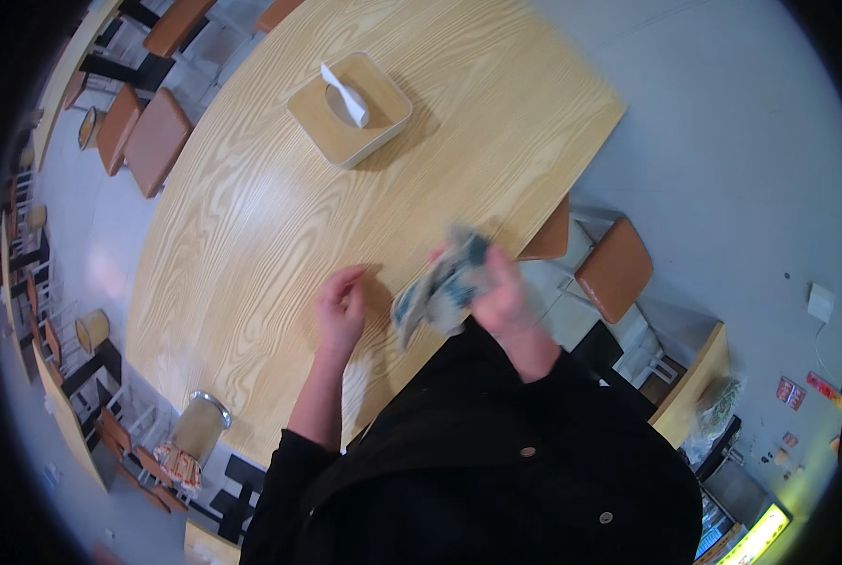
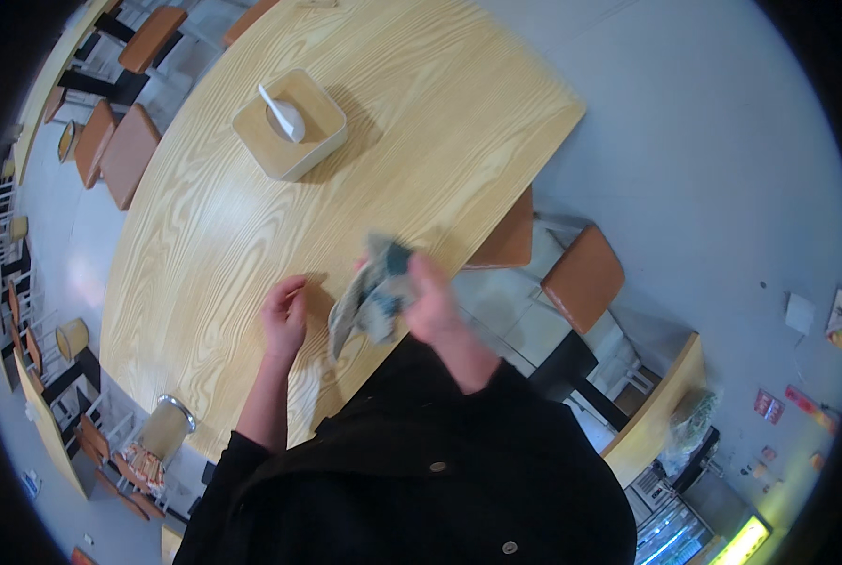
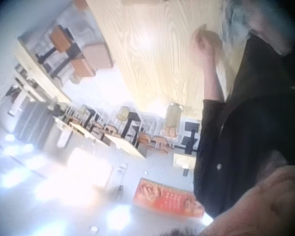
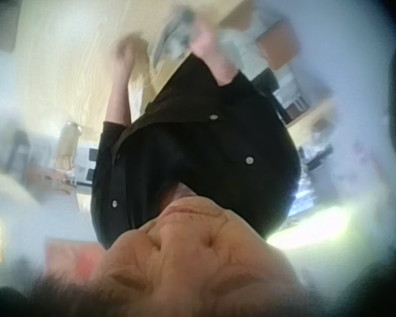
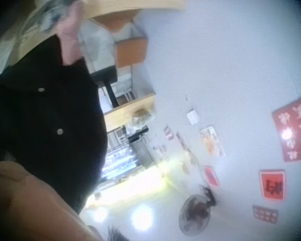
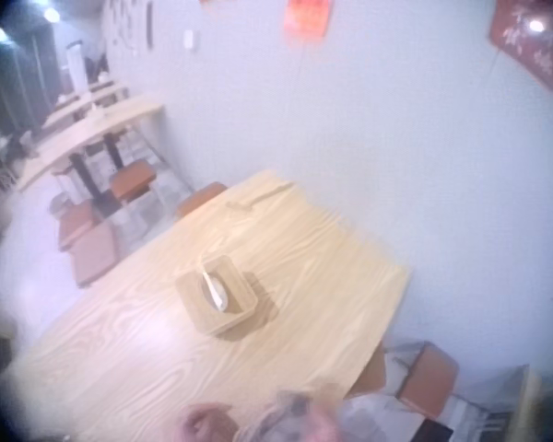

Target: The person wipes a wooden table with a cloth, removes a plastic bag of vegetables, and places a metal container of chopsticks and a tissue box on the table. They continue wiping the table surface and reposition the items before moving to another table to repeat the process.

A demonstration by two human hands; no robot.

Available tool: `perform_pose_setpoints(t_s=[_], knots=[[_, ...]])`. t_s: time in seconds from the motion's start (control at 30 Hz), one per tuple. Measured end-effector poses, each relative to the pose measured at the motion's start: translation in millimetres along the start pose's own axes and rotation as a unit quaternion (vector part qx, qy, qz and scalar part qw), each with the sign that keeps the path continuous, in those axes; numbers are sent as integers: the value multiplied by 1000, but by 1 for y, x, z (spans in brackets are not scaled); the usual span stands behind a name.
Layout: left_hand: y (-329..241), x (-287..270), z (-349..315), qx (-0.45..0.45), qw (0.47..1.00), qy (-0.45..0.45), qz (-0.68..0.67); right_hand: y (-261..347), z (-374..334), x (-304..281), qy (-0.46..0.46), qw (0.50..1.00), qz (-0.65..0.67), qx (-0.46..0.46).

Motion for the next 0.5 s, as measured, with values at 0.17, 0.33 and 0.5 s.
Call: perform_pose_setpoints(t_s=[0.17, 0.33, 0.5], knots=[[12, 25, 11, -76, 994, 13, -75, 66, 16, -20, 69, 994, 29, -79], [7, 27, 10, -71, 995, 9, -67, 106, 35, -26, 105, 987, 53, -109], [4, 27, -3, -80, 994, -4, -75, 128, 48, -20, 20, 991, -113, -71]])
Point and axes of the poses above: each hand's wrist, its own z-axis towards the middle knuckle, its own x-axis out of the palm, y = z × x, the point moved 7 cm from there along z, towards the middle knuckle, and after that the axes turned 14 degrees about y, right-handed, at the moved point
